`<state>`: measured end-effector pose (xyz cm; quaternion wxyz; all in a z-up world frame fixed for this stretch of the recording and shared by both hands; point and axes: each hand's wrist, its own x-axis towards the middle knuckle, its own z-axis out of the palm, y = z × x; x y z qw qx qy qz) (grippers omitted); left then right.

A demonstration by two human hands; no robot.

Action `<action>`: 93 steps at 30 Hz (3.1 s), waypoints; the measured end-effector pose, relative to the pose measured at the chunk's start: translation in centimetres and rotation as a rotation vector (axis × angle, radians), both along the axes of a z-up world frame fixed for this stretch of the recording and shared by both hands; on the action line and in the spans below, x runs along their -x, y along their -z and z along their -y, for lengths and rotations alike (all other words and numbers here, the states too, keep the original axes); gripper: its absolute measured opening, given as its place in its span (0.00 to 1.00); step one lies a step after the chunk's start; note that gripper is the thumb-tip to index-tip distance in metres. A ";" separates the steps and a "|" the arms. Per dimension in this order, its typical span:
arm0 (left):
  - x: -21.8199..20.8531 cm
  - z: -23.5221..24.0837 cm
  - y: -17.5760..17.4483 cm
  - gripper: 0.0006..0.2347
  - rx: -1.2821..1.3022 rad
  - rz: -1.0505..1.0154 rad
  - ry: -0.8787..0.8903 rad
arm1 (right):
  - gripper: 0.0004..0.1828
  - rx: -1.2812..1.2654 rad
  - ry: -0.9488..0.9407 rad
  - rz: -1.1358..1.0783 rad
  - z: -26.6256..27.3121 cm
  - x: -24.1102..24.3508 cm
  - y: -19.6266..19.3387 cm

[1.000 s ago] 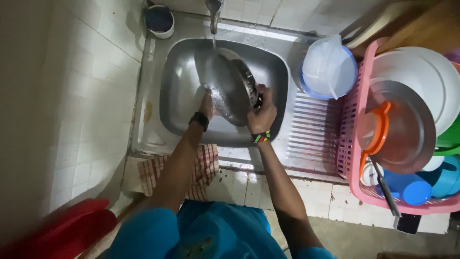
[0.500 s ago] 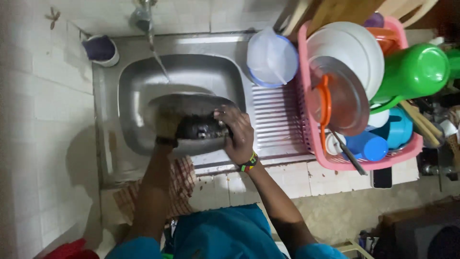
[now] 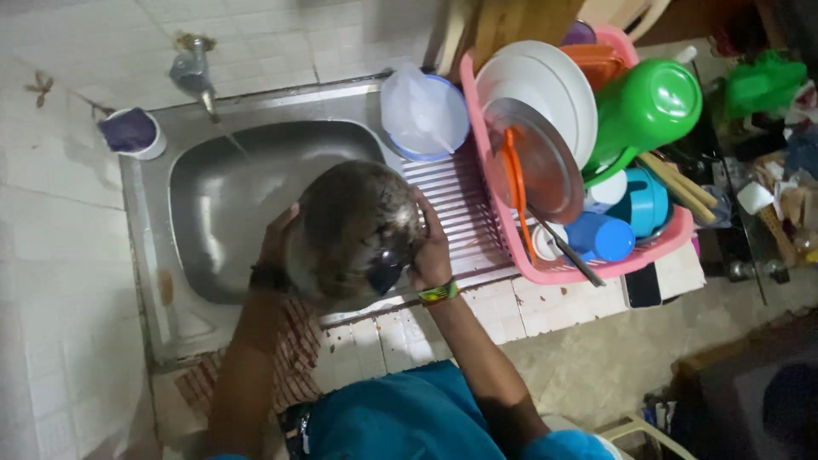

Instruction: Washing plates, a cutting board, and a pot in a sink and placing them in a drying rack

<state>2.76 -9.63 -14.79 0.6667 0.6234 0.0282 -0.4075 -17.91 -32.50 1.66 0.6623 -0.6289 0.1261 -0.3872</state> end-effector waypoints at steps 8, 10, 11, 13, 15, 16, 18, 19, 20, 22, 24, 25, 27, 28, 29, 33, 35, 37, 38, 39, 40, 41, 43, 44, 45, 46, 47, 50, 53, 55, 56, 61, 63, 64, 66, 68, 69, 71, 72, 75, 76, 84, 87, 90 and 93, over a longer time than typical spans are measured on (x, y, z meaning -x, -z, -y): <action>5.5 8.0 -13.4 0.29 0.417 0.137 -0.116 | 0.20 -0.968 0.089 -0.257 2.7 4.6 -5.7; 7.2 10.6 -18.6 0.33 0.442 0.103 -0.188 | 0.18 -0.821 0.059 -0.222 4.6 3.7 -8.1; 8.1 11.8 -21.3 0.37 0.464 0.063 -0.254 | 0.19 -0.680 0.037 -0.186 5.5 3.2 -9.3; 4.7 11.8 -11.1 0.21 0.373 0.136 -0.233 | 0.18 -0.482 0.095 -0.286 10.5 6.2 -8.2; 2.8 12.3 -8.5 0.07 0.294 0.233 -0.200 | 0.17 -0.272 0.144 -0.351 14.8 8.1 -9.5; 2.8 12.7 -10.5 0.04 0.185 0.882 -0.175 | 0.16 -0.247 0.123 -0.226 16.8 8.8 -11.6; 3.4 12.2 -12.2 0.02 0.041 1.526 -0.147 | 0.15 -0.218 0.087 -0.101 20.5 9.6 -15.9; 4.0 11.3 -11.7 0.04 -0.008 1.261 -0.126 | 0.14 -0.190 0.049 0.074 22.3 9.8 -18.0; 4.3 10.5 -11.2 0.08 -0.047 0.997 -0.096 | 0.13 -0.165 0.019 0.252 23.9 10.0 -20.0; 4.5 7.4 -9.0 0.08 -0.178 1.146 -0.025 | 0.14 -0.130 0.025 0.246 27.9 10.1 -20.7; 5.1 4.9 -6.8 0.15 -0.317 1.277 0.051 | 0.15 -0.100 0.030 0.227 31.8 9.5 -21.3; 5.5 3.9 -5.8 0.10 -0.390 1.220 -0.017 | 0.17 -0.058 0.042 0.201 33.6 8.7 -21.5; 6.8 2.1 -6.3 0.10 -0.466 1.157 -0.078 | 0.19 -0.021 0.056 0.170 35.5 7.7 -21.3; 7.1 1.6 -7.8 0.11 -0.456 0.969 -0.039 | 0.20 0.023 0.066 0.156 36.0 6.8 -21.1; 7.5 1.1 -9.4 0.14 -0.442 0.780 0.000 | 0.22 0.067 0.077 0.143 36.4 5.9 -21.0; 8.1 -1.2 -7.1 0.19 -0.459 0.656 -0.021 | 0.20 0.026 0.161 0.203 39.1 4.0 -18.4; 8.7 -2.4 -5.5 0.11 -0.434 0.773 -0.032 | 0.23 0.217 0.384 -0.270 41.2 4.5 -16.7; 9.4 -3.0 -5.5 0.11 -0.437 0.685 -0.084 | 0.20 0.081 0.277 -0.188 38.8 3.1 -17.1; 9.6 -3.1 -5.5 0.12 -0.435 0.601 -0.137 | 0.18 -0.051 0.171 -0.103 37.7 2.4 -17.4; 9.7 -3.2 -6.6 0.12 -0.433 0.602 -0.136 | 0.18 -0.049 0.172 -0.102 38.8 2.4 -16.1; 9.9 -3.3 -7.6 0.15 -0.454 0.611 -0.088 | 0.17 0.045 0.222 -0.116 39.9 2.4 -14.8; 10.1 -3.4 -8.6 0.19 -0.476 0.620 -0.040 | 0.29 0.140 0.272 -0.130 41.0 2.4 -13.6; 10.3 -3.7 -9.0 0.18 -0.480 0.620 -0.031 | 0.33 0.189 0.307 -0.127 42.2 1.8 -12.1; 10.3 -3.8 -9.2 0.17 -0.483 0.626 -0.029 | 0.37 0.239 0.337 -0.115 42.9 1.3 -11.4; 10.4 -3.8 -9.0 0.17 -0.481 0.625 -0.031 | 0.37 0.242 0.335 -0.114 46.0 1.5 -10.2; 10.4 -3.9 -8.8 0.16 -0.497 0.643 -0.017 | 0.27 0.566 0.386 -0.296 49.1 1.7 -9.0; 10.6 -3.9 -8.6 0.15 -0.513 0.661 -0.003 | 0.26 0.891 0.429 -0.482 52.1 2.0 -7.8; 10.6 -3.5 -6.6 0.13 -0.469 0.623 -0.023 | 0.33 1.232 0.494 -0.546 49.5 0.5 -9.8; 11.2 -3.1 -5.8 0.12 -0.408 0.770 -0.040 | 0.33 1.472 0.549 -0.778 50.3 1.5 -10.5; 11.7 -3.3 -4.5 0.11 -0.407 0.853 0.000 | 0.37 1.518 0.510 -0.911 52.2 3.1 -9.9; 11.4 -3.3 -4.0 0.10 -0.405 0.951 0.031 | 0.42 1.560 0.477 -1.027 53.3 3.3 -9.7; 12.5 -3.8 -2.3 0.12 -0.410 0.855 -0.001 | 0.37 1.328 0.253 -1.037 49.6 6.3 -12.4; 12.7 -3.7 -3.0 0.15 -0.448 0.819 0.018 | 0.29 1.211 0.202 -0.936 47.7 7.0 -13.3; 12.9 -3.6 -4.0 0.18 -0.471 0.741 0.043 | 0.27 1.183 0.182 -0.880 47.0 7.3 -13.7; 13.1 -3.4 -5.2 0.22 -0.492 0.662 0.081 | 0.27 1.150 0.170 -0.834 44.6 7.6 -15.0; 13.1 -3.2 -5.8 0.30 -0.462 0.704 0.079 | 0.32 0.930 0.081 -0.768 41.2 7.0 -16.8; 13.2 -3.5 -5.2 0.30 -0.460 0.706 0.087 | 0.32 0.926 0.088 -0.771 40.0 7.0 -16.9; 13.3 -3.7 -3.9 0.19 -0.477 0.909 0.085 | 0.19 0.691 -0.075 -0.584 37.6 6.7 -17.3; 13.5 -3.3 -4.5 0.19 -0.477 0.912 0.081 | 0.19 0.694 -0.077 -0.579 37.2 6.4 -17.5; 14.6 -2.9 -4.9 0.10 -0.417 0.715 0.028 | 0.24 0.400 -0.011 -0.558 37.5 6.2 -17.0; 14.4 -2.8 -4.0 0.10 -0.424 0.688 0.059 | 0.27 0.360 -0.022 -0.540 38.8 6.2 -16.3; 14.3 -1.7 -1.7 0.12 -0.449 1.102 0.099 | 0.35 1.263 -0.022 -0.505 38.5 8.4 -15.8; 15.0 -2.6 -2.1 0.09 -0.374 1.003 -0.005 | 0.38 1.263 0.068 -0.669 38.9 11.6 -14.5; 15.1 -3.6 -3.8 0.08 -0.443 0.971 -0.027 | 0.44 0.958 -0.021 -0.654 40.5 13.3 -12.5; 15.1 -4.3 -4.0 0.07 -0.466 0.923 -0.032 | 0.39 1.040 0.130 -0.607 42.5 15.6 -9.7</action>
